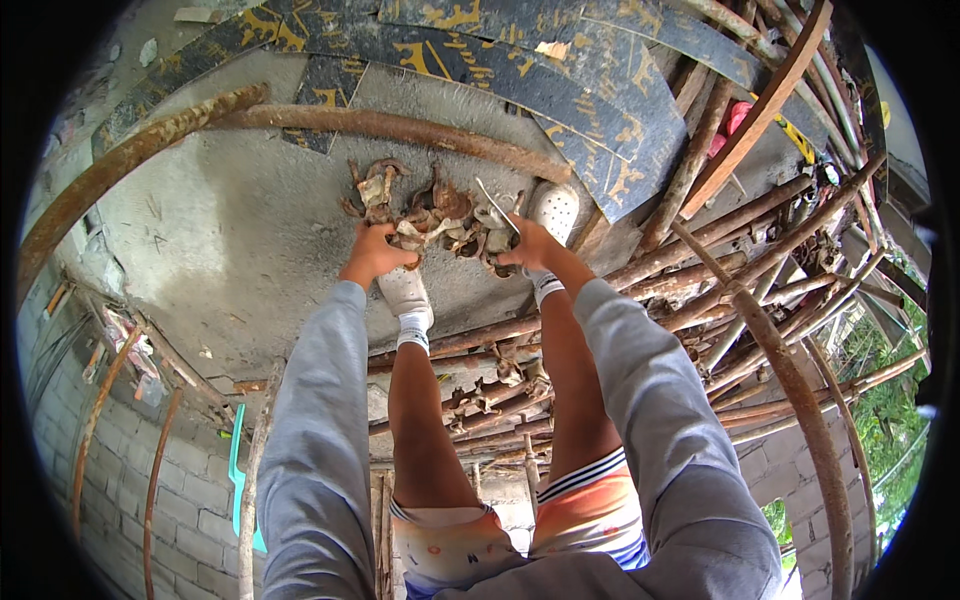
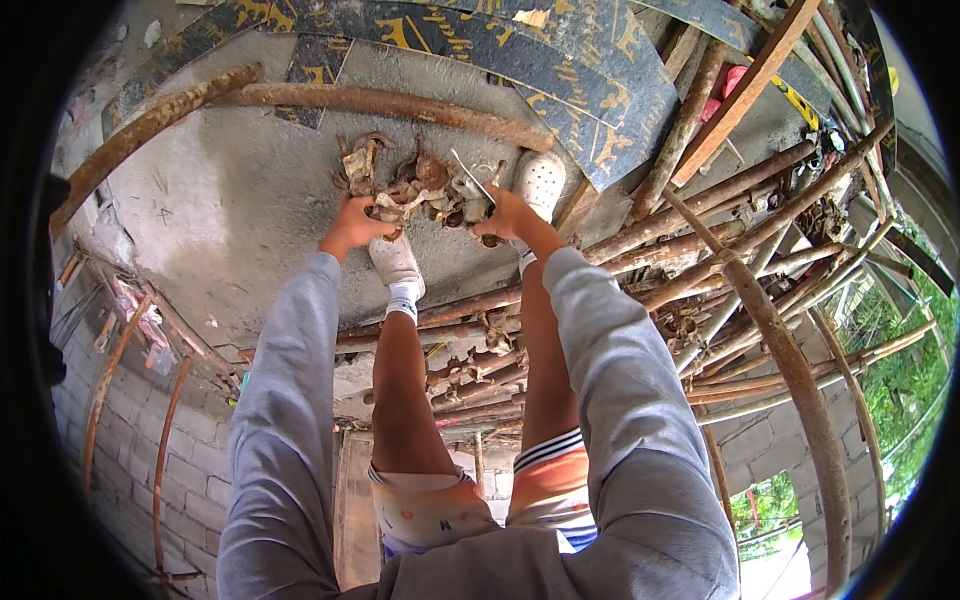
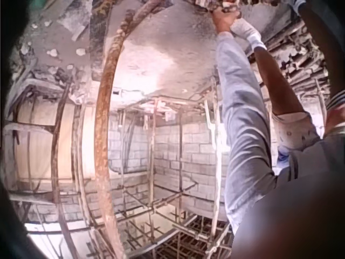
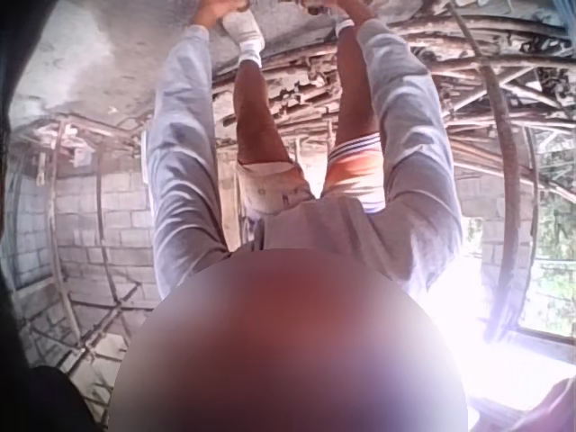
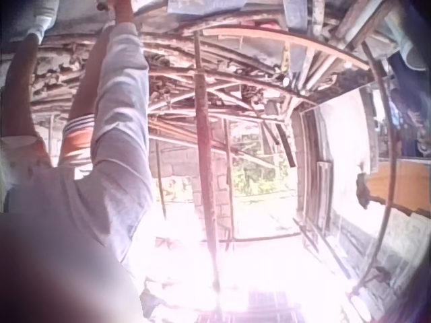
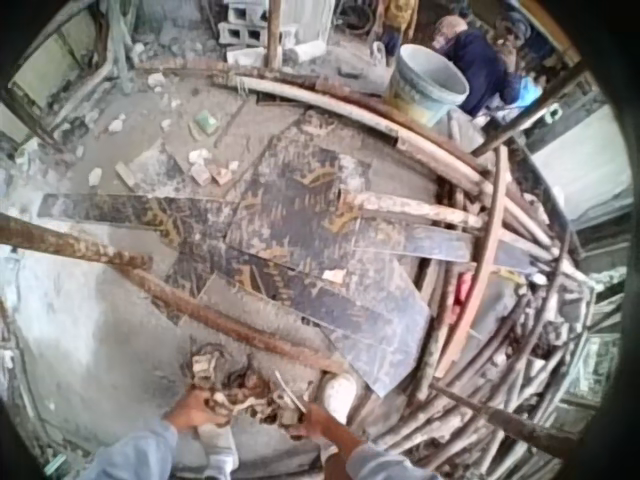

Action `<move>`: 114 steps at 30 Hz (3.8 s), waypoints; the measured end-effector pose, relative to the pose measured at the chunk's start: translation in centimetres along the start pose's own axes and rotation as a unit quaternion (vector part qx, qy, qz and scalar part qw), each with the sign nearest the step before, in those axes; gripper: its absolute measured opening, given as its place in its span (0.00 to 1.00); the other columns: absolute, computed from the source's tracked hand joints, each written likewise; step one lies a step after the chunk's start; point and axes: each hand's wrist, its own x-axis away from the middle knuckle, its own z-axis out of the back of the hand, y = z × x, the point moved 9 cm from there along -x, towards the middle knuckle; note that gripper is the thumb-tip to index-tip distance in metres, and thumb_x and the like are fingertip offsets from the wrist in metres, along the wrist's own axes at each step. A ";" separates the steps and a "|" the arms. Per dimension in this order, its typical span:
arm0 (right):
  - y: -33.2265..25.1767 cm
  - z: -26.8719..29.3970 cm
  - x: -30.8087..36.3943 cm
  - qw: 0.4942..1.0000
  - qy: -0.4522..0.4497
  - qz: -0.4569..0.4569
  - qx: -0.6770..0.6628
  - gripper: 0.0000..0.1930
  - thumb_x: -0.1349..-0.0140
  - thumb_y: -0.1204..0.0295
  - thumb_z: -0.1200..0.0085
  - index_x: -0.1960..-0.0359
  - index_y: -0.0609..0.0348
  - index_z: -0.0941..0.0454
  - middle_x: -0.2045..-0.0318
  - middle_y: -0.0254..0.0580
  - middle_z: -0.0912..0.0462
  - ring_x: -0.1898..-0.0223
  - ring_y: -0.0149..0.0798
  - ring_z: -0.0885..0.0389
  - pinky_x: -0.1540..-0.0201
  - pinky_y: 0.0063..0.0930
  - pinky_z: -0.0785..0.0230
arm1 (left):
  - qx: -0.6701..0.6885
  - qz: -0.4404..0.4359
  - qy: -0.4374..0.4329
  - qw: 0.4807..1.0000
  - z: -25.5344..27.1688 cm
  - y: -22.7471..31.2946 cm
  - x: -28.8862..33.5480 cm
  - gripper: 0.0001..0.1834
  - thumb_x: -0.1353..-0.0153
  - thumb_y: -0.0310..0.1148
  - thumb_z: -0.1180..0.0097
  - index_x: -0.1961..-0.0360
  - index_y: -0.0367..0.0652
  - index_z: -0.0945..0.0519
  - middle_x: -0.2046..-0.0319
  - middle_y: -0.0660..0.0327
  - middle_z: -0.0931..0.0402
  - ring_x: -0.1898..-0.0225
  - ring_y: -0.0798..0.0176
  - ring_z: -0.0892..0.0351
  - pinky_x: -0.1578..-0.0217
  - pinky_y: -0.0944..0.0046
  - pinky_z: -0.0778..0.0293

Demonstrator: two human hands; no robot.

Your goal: The person uses a wrench to loosen and remove metal couplers from rusty scaffolding poles. They repeatedly pick up poles, apply the wrench to the couplers, detach them, and place the couplers into a bucket.

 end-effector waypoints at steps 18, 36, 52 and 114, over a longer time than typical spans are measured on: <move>6.0 15.5 15.2 0.962 0.162 -0.018 -0.218 0.43 0.52 0.63 0.25 0.34 0.57 0.33 0.62 0.48 0.13 0.63 0.40 0.14 0.58 0.35 0.22 | 0.369 0.056 0.060 0.926 12.0 5.9 15.2 0.21 0.43 0.36 0.33 0.52 0.35 0.19 0.68 0.61 0.19 0.72 0.67 0.20 0.78 0.62 0.26; 11.6 19.5 26.2 0.837 0.329 -0.140 -0.415 0.46 0.59 0.64 0.24 0.34 0.56 0.31 0.49 0.46 0.16 0.47 0.41 0.19 0.42 0.36 0.29 | 0.233 -0.145 0.099 0.957 43.1 38.5 3.1 0.20 0.43 0.37 0.34 0.53 0.35 0.19 0.60 0.60 0.19 0.60 0.64 0.22 0.60 0.60 0.28; -2.8 11.3 27.7 0.687 0.335 -0.197 -0.614 0.45 0.56 0.67 0.24 0.35 0.61 0.33 0.51 0.43 0.17 0.50 0.37 0.20 0.46 0.32 0.27 | 0.220 -0.277 -0.034 0.935 59.4 83.5 4.3 0.31 0.41 0.55 0.41 0.40 0.51 0.27 0.49 0.57 0.24 0.57 0.61 0.22 0.69 0.58 0.25; -22.8 25.4 -1.8 0.114 0.489 -0.278 -0.819 0.21 0.39 0.53 0.41 0.72 0.62 0.16 0.78 0.52 0.17 0.73 0.50 0.16 0.66 0.43 0.26 | -0.666 -0.146 -0.340 0.647 16.8 59.0 -4.6 0.18 0.28 0.46 0.49 0.49 0.47 0.18 0.57 0.65 0.16 0.58 0.68 0.20 0.61 0.63 0.27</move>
